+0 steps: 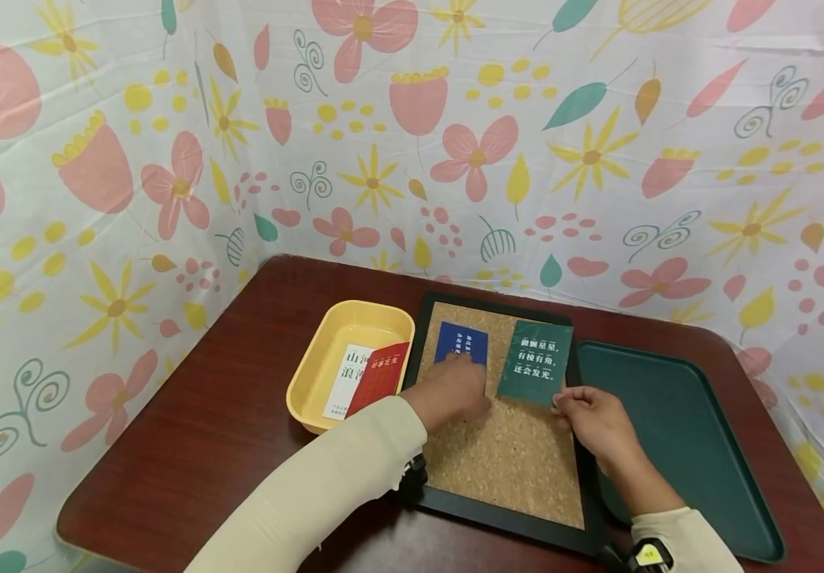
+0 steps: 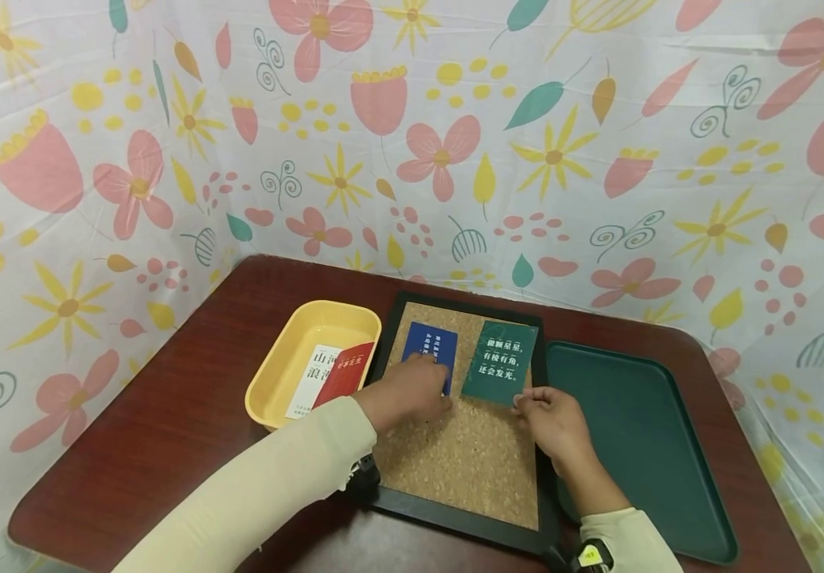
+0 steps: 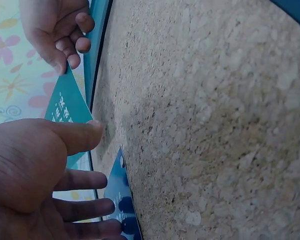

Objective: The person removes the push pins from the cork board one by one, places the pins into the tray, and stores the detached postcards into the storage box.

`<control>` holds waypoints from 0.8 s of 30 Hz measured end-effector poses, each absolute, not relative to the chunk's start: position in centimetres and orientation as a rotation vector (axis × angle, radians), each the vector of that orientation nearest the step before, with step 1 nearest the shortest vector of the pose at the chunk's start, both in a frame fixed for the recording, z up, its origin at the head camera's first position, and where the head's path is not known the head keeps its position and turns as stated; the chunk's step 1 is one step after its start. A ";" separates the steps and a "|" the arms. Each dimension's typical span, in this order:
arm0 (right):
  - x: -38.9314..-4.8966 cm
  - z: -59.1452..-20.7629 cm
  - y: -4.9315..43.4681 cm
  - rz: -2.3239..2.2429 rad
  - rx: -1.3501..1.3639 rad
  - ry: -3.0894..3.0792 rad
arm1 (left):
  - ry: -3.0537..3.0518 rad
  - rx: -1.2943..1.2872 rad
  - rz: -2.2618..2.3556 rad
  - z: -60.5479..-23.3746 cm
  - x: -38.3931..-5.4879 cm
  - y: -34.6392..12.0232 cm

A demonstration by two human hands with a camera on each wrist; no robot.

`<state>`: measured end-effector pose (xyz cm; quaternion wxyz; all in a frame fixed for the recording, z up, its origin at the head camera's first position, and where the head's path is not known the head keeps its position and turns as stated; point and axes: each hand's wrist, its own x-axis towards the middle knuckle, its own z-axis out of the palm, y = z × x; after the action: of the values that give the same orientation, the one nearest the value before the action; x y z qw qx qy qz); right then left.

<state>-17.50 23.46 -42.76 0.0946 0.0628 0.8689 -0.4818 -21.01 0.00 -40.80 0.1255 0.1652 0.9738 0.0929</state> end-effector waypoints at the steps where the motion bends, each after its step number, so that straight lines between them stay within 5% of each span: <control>1: -17.5 -42.7 23.5 -1.433 0.190 2.576 | 2.843 0.488 0.288 -40.8 -21.1 -0.1; 24: -16.9 -43.3 23.7 -1.499 0.210 2.537 | 3.003 0.504 0.550 -35.4 -20.2 -4.3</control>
<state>-16.93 23.68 -43.28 0.0935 0.0707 0.8550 -0.5053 -20.18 -4.28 -35.41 0.0237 0.1627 0.9702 0.1777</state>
